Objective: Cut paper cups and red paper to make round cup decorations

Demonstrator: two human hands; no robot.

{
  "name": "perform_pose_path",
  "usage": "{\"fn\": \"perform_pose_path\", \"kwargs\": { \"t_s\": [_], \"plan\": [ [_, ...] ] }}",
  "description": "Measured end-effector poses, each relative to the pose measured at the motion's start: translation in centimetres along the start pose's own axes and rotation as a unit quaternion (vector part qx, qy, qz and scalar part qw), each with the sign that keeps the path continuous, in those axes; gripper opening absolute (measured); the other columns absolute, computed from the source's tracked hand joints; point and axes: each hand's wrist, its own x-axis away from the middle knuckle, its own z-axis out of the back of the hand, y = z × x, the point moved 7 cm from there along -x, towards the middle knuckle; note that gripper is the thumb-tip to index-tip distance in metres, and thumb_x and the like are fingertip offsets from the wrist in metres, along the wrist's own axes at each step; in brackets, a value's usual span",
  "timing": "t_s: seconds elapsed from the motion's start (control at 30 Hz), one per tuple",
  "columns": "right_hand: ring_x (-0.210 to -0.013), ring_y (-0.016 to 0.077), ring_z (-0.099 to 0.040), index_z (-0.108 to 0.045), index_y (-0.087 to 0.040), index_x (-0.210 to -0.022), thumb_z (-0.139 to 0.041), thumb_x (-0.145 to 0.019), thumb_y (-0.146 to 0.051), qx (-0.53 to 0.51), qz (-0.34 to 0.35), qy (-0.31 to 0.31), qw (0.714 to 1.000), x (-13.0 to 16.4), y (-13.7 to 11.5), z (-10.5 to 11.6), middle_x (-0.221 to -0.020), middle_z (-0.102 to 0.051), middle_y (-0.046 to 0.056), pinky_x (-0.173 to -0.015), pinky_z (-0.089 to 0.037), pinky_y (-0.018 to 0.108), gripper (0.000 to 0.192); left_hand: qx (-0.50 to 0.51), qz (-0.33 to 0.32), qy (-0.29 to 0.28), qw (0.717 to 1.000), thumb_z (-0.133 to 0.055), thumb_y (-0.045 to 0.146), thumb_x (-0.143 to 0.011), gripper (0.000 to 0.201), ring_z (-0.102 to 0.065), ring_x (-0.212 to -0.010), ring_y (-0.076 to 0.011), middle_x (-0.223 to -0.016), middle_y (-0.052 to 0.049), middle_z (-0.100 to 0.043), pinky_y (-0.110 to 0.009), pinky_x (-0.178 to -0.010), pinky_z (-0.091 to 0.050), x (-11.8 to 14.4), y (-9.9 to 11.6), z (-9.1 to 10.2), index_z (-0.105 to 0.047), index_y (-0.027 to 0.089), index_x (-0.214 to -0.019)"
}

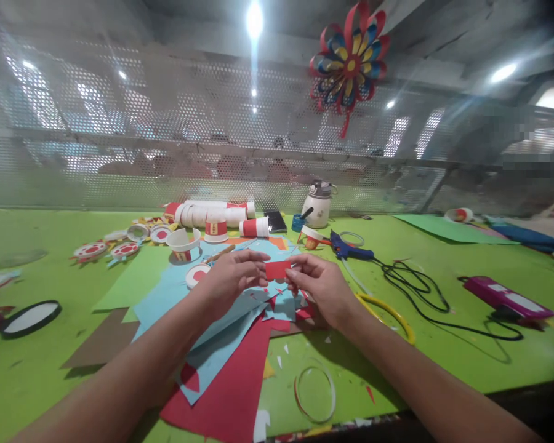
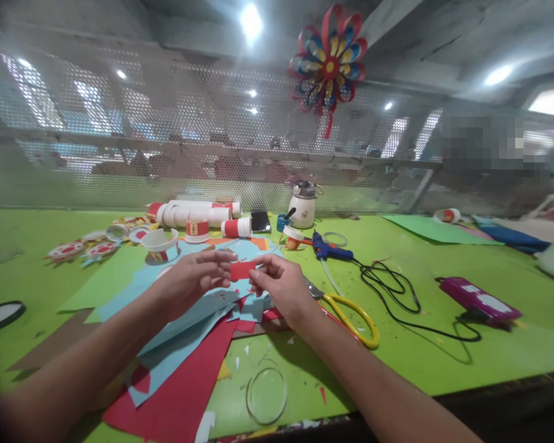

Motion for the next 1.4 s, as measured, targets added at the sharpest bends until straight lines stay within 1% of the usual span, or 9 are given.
{"fn": "perform_pose_path", "kwargs": {
  "t_s": [0.1,0.2,0.33,0.53,0.63,0.8,1.07,1.23,1.4],
  "plan": [
    [-0.051,0.0105,-0.055,-0.062,-0.016,-0.082,-0.075,-0.064,-0.03,0.007,0.0,0.003,1.0,0.01,-0.08,0.06,-0.057,-0.061,-0.004,-0.053,-0.044,0.025,0.027,0.015,0.02,-0.001,1.0,-0.065,0.013,-0.067,0.008,-0.061,-0.063,-0.0128,-0.066,-0.002,-0.06,-0.027,-0.063,-0.048,0.07,-0.49,-0.05,-0.06,0.011,-0.073],
    [-0.051,0.011,-0.055,-0.063,-0.016,-0.082,-0.076,-0.062,-0.032,0.014,-0.001,0.007,1.0,-0.04,-0.09,0.18,-0.057,-0.061,-0.004,-0.052,-0.044,0.026,0.028,0.013,0.032,-0.009,0.999,-0.068,0.017,-0.069,0.011,-0.063,-0.063,-0.0131,-0.065,-0.001,-0.06,-0.025,-0.059,-0.046,0.13,-0.69,-0.07,-0.059,0.013,-0.072],
    [-0.052,0.0115,-0.055,-0.063,-0.016,-0.083,-0.076,-0.062,-0.032,0.012,-0.007,0.009,1.0,-0.06,0.04,0.27,-0.057,-0.061,-0.003,-0.052,-0.044,0.026,0.029,-0.017,0.048,-0.022,0.998,-0.07,0.02,-0.07,0.015,-0.06,-0.061,-0.0103,-0.065,-0.002,-0.061,-0.022,-0.056,-0.044,0.15,-0.86,-0.24,-0.057,0.013,-0.07],
    [-0.055,0.0119,-0.056,-0.062,-0.016,-0.085,-0.074,-0.064,-0.028,0.009,-0.007,0.003,1.0,0.18,-0.13,0.08,-0.059,-0.062,-0.003,-0.055,-0.045,0.026,0.026,-0.052,0.043,0.004,0.998,-0.07,0.017,-0.067,0.015,-0.06,-0.06,-0.0113,-0.061,0.0,-0.059,-0.025,-0.057,-0.043,0.14,-0.66,-0.11,-0.055,0.014,-0.066],
    [-0.056,0.0125,-0.056,-0.064,-0.016,-0.085,-0.071,-0.067,-0.029,0.014,-0.003,0.002,1.0,0.23,-0.34,0.04,-0.061,-0.064,-0.001,-0.055,-0.045,0.026,0.023,-0.061,0.042,0.01,0.997,-0.07,0.018,-0.066,0.015,-0.059,-0.058,-0.0114,-0.059,0.0,-0.058,-0.025,-0.057,-0.043,0.21,-0.49,-0.13,-0.055,0.014,-0.065],
    [-0.057,0.0123,-0.055,-0.067,-0.015,-0.076,-0.069,-0.07,-0.034,-0.003,0.0,0.005,1.0,0.05,-0.33,0.21,-0.064,-0.063,0.001,-0.056,-0.045,0.027,0.02,-0.053,0.033,0.004,0.998,-0.07,0.019,-0.066,0.016,-0.057,-0.058,-0.0107,-0.059,0.001,-0.057,-0.024,-0.056,-0.042,0.38,-0.3,-0.33,-0.055,0.014,-0.067],
    [-0.053,0.0109,-0.054,-0.068,-0.015,-0.077,-0.076,-0.062,-0.032,0.009,-0.02,0.032,0.999,-0.2,0.39,0.79,-0.061,-0.063,-0.001,-0.054,-0.044,0.025,0.024,-0.03,0.05,-0.007,0.998,-0.066,0.02,-0.07,0.011,-0.058,-0.059,-0.0106,-0.064,-0.002,-0.059,-0.023,-0.056,-0.043,0.38,-0.79,-0.27,-0.057,0.013,-0.072],
    [-0.054,0.0107,-0.056,-0.067,-0.016,-0.076,-0.076,-0.063,-0.033,0.005,-0.017,0.034,0.999,-0.2,0.24,0.8,-0.063,-0.063,-0.001,-0.055,-0.045,0.025,0.023,-0.025,0.046,-0.003,0.999,-0.06,0.018,-0.072,0.006,-0.059,-0.059,-0.0116,-0.068,-0.004,-0.061,-0.024,-0.054,-0.043,0.42,-0.71,-0.28,-0.058,0.012,-0.073],
    [-0.053,0.0101,-0.055,-0.067,-0.015,-0.076,-0.075,-0.064,-0.031,0.014,-0.023,0.038,0.999,-0.15,0.12,0.83,-0.062,-0.063,-0.002,-0.054,-0.043,0.024,0.021,-0.043,0.055,0.003,0.998,-0.06,0.018,-0.07,0.006,-0.059,-0.059,-0.0109,-0.067,-0.003,-0.061,-0.022,-0.052,-0.04,0.57,-0.54,-0.32,-0.059,0.012,-0.07]
  ]
}}
